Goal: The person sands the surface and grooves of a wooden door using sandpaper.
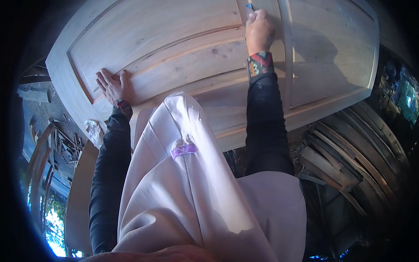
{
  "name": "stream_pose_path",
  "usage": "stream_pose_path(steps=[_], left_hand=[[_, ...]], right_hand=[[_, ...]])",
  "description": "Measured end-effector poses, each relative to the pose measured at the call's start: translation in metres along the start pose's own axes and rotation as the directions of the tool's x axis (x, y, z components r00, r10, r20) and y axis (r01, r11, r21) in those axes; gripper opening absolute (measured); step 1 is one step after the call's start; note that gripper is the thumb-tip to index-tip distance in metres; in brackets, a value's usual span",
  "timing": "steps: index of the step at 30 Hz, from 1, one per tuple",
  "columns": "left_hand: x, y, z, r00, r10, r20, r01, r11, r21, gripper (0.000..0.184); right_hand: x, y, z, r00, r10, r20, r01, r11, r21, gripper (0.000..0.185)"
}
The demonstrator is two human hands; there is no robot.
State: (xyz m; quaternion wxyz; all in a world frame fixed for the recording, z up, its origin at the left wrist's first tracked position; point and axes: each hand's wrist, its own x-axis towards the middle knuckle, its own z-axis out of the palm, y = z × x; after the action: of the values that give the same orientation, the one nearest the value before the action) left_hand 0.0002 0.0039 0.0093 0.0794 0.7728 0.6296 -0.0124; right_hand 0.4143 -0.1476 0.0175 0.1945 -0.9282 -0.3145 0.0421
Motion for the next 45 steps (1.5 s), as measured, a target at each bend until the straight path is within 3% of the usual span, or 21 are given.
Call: stream_pose_path(steps=[2, 5, 6, 7, 9, 12, 16, 18, 19, 22, 24, 25, 26, 29, 32, 34, 37, 38, 42, 44, 45], left_hand=[[0.001, 0.001, -0.001, 1.0, 0.0, -0.005, 0.0, 1.0, -0.001, 0.086], [-0.001, 0.005, -0.002, 1.0, -0.012, 0.007, 0.012, 1.0, -0.01, 0.086], [-0.001, 0.005, -0.002, 1.0, -0.012, 0.006, 0.012, 1.0, -0.012, 0.086], [-0.001, 0.005, -0.003, 1.0, -0.012, 0.003, 0.012, 1.0, -0.011, 0.086], [-0.001, 0.003, -0.003, 1.0, -0.004, 0.007, 0.004, 1.0, -0.004, 0.086], [0.001, 0.001, -0.002, 1.0, -0.007, 0.001, 0.007, 1.0, 0.0, 0.087], [0.0, 0.002, -0.001, 1.0, -0.013, 0.005, 0.014, 1.0, -0.016, 0.087], [0.001, 0.002, -0.002, 1.0, -0.005, 0.002, 0.005, 1.0, -0.016, 0.087], [0.0, 0.002, -0.002, 1.0, -0.003, 0.004, 0.003, 1.0, -0.016, 0.087], [0.0, 0.003, -0.002, 1.0, -0.006, 0.012, 0.006, 1.0, -0.001, 0.087], [0.0, 0.0, 0.001, 1.0, 0.001, 0.012, -0.001, 1.0, 0.007, 0.087], [0.001, -0.002, 0.003, 1.0, 0.002, 0.009, -0.002, 1.0, 0.015, 0.088], [0.002, -0.004, 0.004, 1.0, 0.006, -0.005, -0.006, 1.0, 0.014, 0.088], [0.0, -0.006, 0.004, 0.999, 0.028, -0.015, -0.028, 1.0, 0.01, 0.089], [0.001, -0.005, 0.001, 1.0, 0.026, -0.016, -0.026, 1.0, 0.001, 0.09], [0.001, -0.006, 0.003, 0.999, 0.031, -0.02, -0.031, 1.0, -0.004, 0.09], [0.002, -0.008, 0.004, 1.0, 0.024, -0.002, -0.024, 1.0, -0.006, 0.09], [0.002, -0.007, 0.003, 1.0, 0.017, 0.005, -0.017, 1.0, -0.018, 0.091], [0.001, -0.002, -0.003, 1.0, 0.009, 0.008, -0.009, 0.999, -0.032, 0.091], [0.001, -0.002, -0.002, 1.0, 0.015, 0.008, -0.014, 0.999, -0.039, 0.09], [0.001, -0.003, -0.003, 1.0, 0.02, 0.007, -0.019, 0.999, -0.039, 0.09]], right_hand=[[0.027, -0.003, -0.016, 0.995, 0.07, -0.069, -0.058, 0.984, 0.168, 0.019], [0.02, -0.006, -0.038, 0.988, 0.115, 0.105, -0.12, 0.991, 0.05, 0.018], [0.008, 0.01, -0.023, 0.995, -0.012, 0.103, 0.015, 0.999, -0.028, 0.017], [-0.007, 0.002, -0.016, 0.98, 0.077, 0.184, -0.057, 0.992, -0.112, 0.016], [-0.015, -0.001, 0.003, 0.996, -0.067, 0.051, 0.073, 0.987, -0.143, 0.017], [0.03, -0.011, 0.021, 0.991, -0.132, -0.002, 0.132, 0.991, 0.026, 0.017], [0.114, -0.034, 0.051, 0.94, -0.334, -0.075, 0.331, 0.942, -0.049, 0.019], [0.136, -0.065, 0.034, 0.957, -0.068, 0.281, 0.077, 0.997, -0.022, 0.027], [0.141, -0.074, 0.029, 0.891, 0.067, 0.449, -0.051, 0.998, -0.048, 0.034], [0.093, -0.031, 0.036, 0.978, -0.111, 0.178, 0.089, 0.988, 0.127, 0.011], [0.046, -0.025, 0.007, 0.902, 0.178, 0.393, -0.285, 0.93, 0.234, 0.012], [0.028, 0.006, 0.015, 0.977, -0.073, 0.203, 0.037, 0.984, 0.175, 0.014], [0.016, 0.005, 0.006, 0.977, -0.026, 0.213, -0.005, 0.99, 0.144, 0.014], [0.035, -0.018, 0.017, 0.988, -0.133, 0.078, 0.132, 0.991, 0.021, 0.013], [0.105, -0.036, 0.056, 0.952, -0.292, -0.094, 0.297, 0.954, 0.044, 0.017], [0.133, -0.072, 0.046, 0.969, -0.242, 0.042, 0.231, 0.958, 0.172, 0.016], [0.148, -0.095, 0.023, 0.84, -0.505, -0.2, 0.506, 0.861, -0.046, 0.014], [0.151, -0.077, 0.03, 0.876, -0.465, -0.129, 0.411, 0.86, -0.303, 0.013], [0.119, -0.087, 0.054, 0.93, -0.356, -0.095, 0.336, 0.925, -0.18, 0.014], [0.091, -0.148, 0.081, 0.837, -0.52, -0.169, 0.53, 0.847, 0.022, 0.017], [0.074, -0.183, 0.093, 0.834, -0.546, -0.075, 0.551, 0.828, 0.098, 0.015]])
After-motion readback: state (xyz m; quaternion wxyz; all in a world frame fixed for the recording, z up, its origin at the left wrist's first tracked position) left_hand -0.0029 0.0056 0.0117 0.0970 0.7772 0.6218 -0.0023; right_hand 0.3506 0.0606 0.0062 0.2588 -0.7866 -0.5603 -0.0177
